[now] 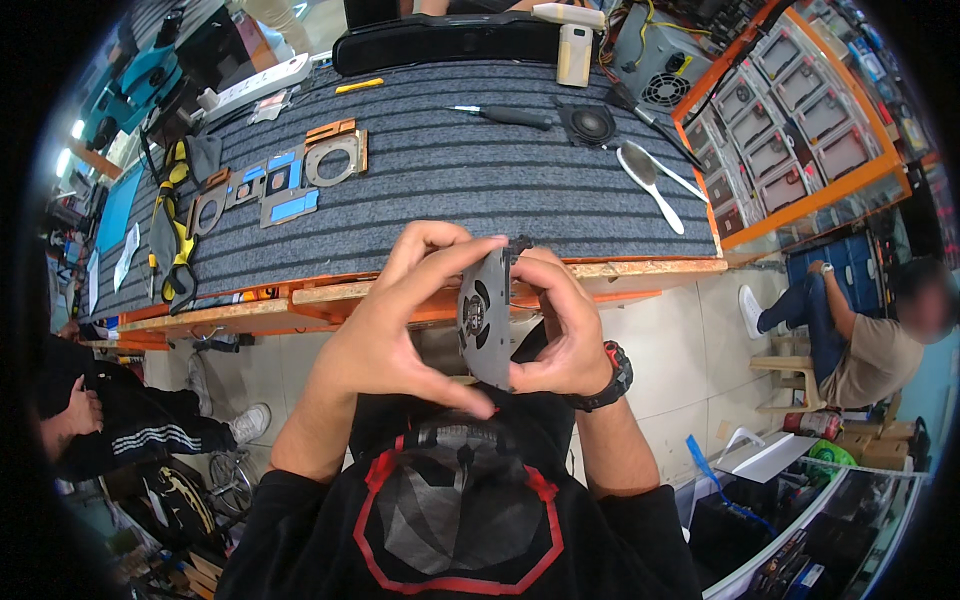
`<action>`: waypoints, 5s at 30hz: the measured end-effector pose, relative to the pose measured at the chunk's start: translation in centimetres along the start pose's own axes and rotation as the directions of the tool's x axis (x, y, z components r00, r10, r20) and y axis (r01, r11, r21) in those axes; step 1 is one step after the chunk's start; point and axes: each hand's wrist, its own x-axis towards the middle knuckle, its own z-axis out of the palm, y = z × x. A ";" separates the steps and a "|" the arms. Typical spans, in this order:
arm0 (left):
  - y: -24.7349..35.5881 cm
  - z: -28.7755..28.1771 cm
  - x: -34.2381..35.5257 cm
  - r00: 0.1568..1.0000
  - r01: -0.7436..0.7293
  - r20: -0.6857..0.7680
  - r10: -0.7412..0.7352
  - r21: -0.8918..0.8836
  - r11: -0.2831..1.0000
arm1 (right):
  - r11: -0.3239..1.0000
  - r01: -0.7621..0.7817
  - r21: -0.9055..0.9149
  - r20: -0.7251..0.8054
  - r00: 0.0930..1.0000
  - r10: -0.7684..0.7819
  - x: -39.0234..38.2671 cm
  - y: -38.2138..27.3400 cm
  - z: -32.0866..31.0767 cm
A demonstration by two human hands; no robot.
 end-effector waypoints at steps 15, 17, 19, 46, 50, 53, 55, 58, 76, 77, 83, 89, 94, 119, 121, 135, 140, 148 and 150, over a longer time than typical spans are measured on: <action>-2.7 0.5 -0.5 0.885 0.196 -0.403 -0.234 -0.134 0.971 | 0.832 -0.303 0.465 -0.105 0.914 0.392 1.5 -2.2 1.5; -2.7 0.6 -0.6 0.892 0.203 -0.414 -0.182 0.006 0.979 | 0.949 -0.311 0.056 -0.316 0.896 0.313 1.9 -2.6 2.7; -2.5 0.7 -0.5 0.900 0.230 -0.403 -0.164 0.121 0.966 | 0.944 -0.301 -0.137 -0.346 0.907 0.239 2.3 -2.4 2.9; -6.7 -1.9 0.0 0.937 0.222 -0.342 -0.072 0.426 0.877 | 0.679 -0.036 -0.734 -0.129 0.988 -0.087 6.6 -0.6 2.1; -7.2 -2.1 0.5 0.940 0.204 -0.338 -0.040 0.465 0.861 | 0.658 -0.008 -0.753 -0.102 0.989 -0.105 6.9 0.1 1.8; -7.6 -1.9 0.3 0.935 0.215 -0.351 -0.050 0.448 0.868 | 0.658 -0.009 -0.753 -0.102 0.989 -0.103 7.0 0.3 2.0; -7.6 -2.0 0.2 0.937 0.217 -0.345 -0.057 0.447 0.868 | 0.663 -0.015 -0.748 -0.106 0.990 -0.097 6.9 0.3 2.1; -7.6 -2.0 0.1 0.942 0.210 -0.330 -0.054 0.459 0.863 | 0.684 -0.023 -0.729 -0.099 0.992 -0.072 6.9 0.3 2.0; -7.8 -2.1 0.1 0.945 0.215 -0.323 -0.049 0.501 0.838 | 0.666 -0.046 -0.744 -0.101 0.994 -0.044 7.0 0.3 2.3; -7.9 -2.1 0.1 0.945 0.217 -0.322 -0.052 0.500 0.838 | 0.664 -0.046 -0.746 -0.101 0.994 -0.044 7.0 0.3 2.3; -7.8 -2.0 0.1 0.948 0.221 -0.313 -0.060 0.509 0.832 | 0.665 -0.047 -0.746 -0.104 0.993 -0.047 6.9 0.3 2.4; -7.6 -2.0 0.1 0.949 0.229 -0.307 -0.074 0.509 0.830 | 0.665 -0.040 -0.746 -0.103 0.993 -0.057 6.9 0.1 2.5; -7.9 -2.0 -0.1 0.949 0.229 -0.307 -0.072 0.515 0.826 | 0.671 -0.038 -0.740 -0.099 0.994 -0.053 6.9 0.2 2.6; -7.6 -2.0 0.2 0.948 0.259 -0.298 -0.111 0.519 0.814 | 0.634 -0.060 -0.771 -0.091 0.996 -0.016 7.2 -0.4 2.8; -7.7 -2.0 0.1 0.947 0.263 -0.303 -0.111 0.527 0.808 | 0.629 -0.063 -0.775 -0.092 0.996 -0.015 7.2 -0.3 2.9; -7.7 -2.0 0.2 0.947 0.258 -0.303 -0.102 0.534 0.805 | 0.613 -0.071 -0.787 -0.092 0.996 -0.002 7.3 -0.4 3.0; -7.6 -1.9 0.2 0.943 0.274 -0.311 -0.118 0.525 0.806 | 0.615 -0.065 -0.786 -0.092 0.996 -0.012 7.3 -0.4 3.0; -7.9 -2.5 0.0 0.913 0.337 -0.351 -0.208 0.358 0.871 | 0.678 0.034 -0.734 0.021 0.999 -0.027 8.3 -0.6 1.9; -8.1 -3.1 -0.4 0.866 0.385 -0.421 -0.269 0.220 0.896 | 0.841 -0.077 -0.536 -0.152 0.988 -0.006 8.2 -1.1 1.7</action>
